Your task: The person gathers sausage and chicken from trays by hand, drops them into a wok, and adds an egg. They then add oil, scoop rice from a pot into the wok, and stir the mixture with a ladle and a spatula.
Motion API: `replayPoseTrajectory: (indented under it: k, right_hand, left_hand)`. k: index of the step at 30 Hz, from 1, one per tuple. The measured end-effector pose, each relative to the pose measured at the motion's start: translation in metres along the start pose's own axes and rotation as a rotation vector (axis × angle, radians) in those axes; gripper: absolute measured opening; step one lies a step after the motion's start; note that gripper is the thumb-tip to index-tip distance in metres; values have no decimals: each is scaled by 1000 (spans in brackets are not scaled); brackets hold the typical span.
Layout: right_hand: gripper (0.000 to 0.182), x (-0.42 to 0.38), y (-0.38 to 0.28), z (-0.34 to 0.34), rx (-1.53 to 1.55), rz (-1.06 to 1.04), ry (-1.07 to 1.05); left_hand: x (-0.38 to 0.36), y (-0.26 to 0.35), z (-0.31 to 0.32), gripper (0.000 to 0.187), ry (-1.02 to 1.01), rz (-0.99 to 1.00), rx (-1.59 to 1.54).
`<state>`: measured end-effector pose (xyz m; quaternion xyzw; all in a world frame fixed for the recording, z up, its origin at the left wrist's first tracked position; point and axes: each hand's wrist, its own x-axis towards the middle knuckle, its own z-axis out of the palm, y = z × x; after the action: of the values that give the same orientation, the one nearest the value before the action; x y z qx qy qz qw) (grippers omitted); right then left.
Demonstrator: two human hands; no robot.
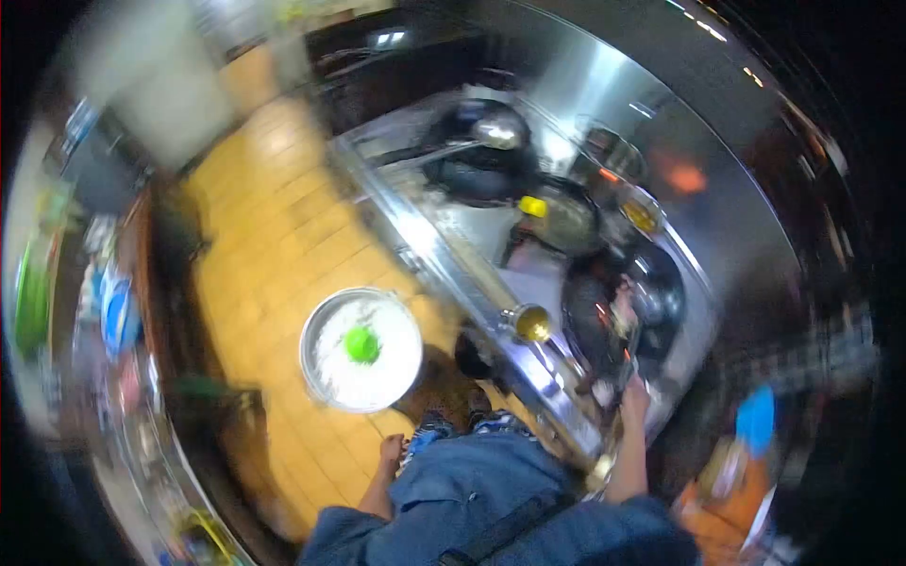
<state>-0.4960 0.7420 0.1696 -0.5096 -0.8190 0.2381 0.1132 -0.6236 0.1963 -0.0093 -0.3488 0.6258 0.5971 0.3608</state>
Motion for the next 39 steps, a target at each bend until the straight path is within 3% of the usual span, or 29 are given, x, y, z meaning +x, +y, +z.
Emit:
replayPoseTrajectory:
  k: [1,2,3,4,5,6,8,9,10,11,12,14,15,16,18,19,20,21,22,24,26,28,30,32,34,36,38,39]
  right_hand:
    - [34,16,8,-1,-456,-163,163]
    - [38,50,42,17,-192,-559,541]
    - [33,50,-19,-6,-268,32,280]
    - [30,68,-23,-7,-425,-155,325]
    - [30,101,-8,6,-338,-309,366]
    - [30,133,-9,19,-240,-432,415]
    - [29,153,-52,37,204,-486,223]
    - [29,149,-89,43,424,-478,149]
    - [30,136,-125,52,212,-461,250]
    - [31,103,-181,52,0,-429,350]
    - [31,71,-228,63,13,-455,345]
    - [31,15,-284,88,385,-548,222]
    - [30,-4,-306,108,373,-577,179]
    - [28,-24,-323,137,359,-602,135]
    - [26,-86,-365,183,430,-786,-152]
    - [24,-134,-396,200,411,-900,-193]
    - [22,-189,-419,217,396,-998,-234]
    - [22,-233,-438,230,407,-1046,-439]
    - [21,-277,-460,238,408,-1088,-646]
    - [21,-373,-500,242,377,-1269,-849]
    - [22,-447,-533,259,300,-1204,-1235]
    - [24,-510,-564,286,242,-1425,-1340]
    - [26,-570,-603,320,300,-1704,-1331]
    - [26,-634,-650,340,246,-1838,-1350]
    - [27,-693,-701,412,336,-2019,-1269]
    - [30,-759,-764,475,250,-1995,-1354]
    - [29,-823,-816,532,462,-2195,-907]
    - [32,-840,-836,554,140,-2284,-913]
  left_hand:
    - [-8,-12,-5,23,50,-6,51]
    - [-15,-28,-11,25,99,-22,109]
    - [-22,-40,-17,23,138,14,0]
    - [-29,-58,-23,21,180,52,-101]
    - [-14,-94,-35,21,251,39,-191]
    - [18,-128,-48,20,317,156,29]
    - [23,-157,-70,19,418,260,207]
    - [11,-155,-81,19,478,270,107]
    - [1,-150,-91,18,527,278,15]
    - [4,-156,-106,18,535,143,-126]
    - [-9,-147,-118,18,546,148,-153]
    - [-60,-116,-142,18,481,-2,-516]
    - [-59,-121,-167,19,452,67,-221]
    - [-41,-142,-184,16,418,53,-447]
    - [-32,-168,-226,17,291,117,-403]
    - [-42,-151,-243,17,304,139,-433]
    - [-68,-135,-262,19,422,164,-689]
    - [-90,-134,-273,22,531,170,-945]
    - [-92,-141,-287,22,539,169,-959]
    - [-92,-153,-318,25,641,118,-876]
    - [-93,-168,-332,26,692,117,-918]
    - [-98,-172,-336,26,769,73,-1037]
    - [-93,-185,-332,25,780,66,-1114]
    - [-87,-197,-322,24,784,158,-1249]
    - [-83,-218,-307,27,801,238,-1437]
    - [-81,-237,-296,32,837,328,-1643]
    - [-84,-248,-269,33,841,230,-1833]
    - [-96,-206,-275,29,1041,-247,-1787]
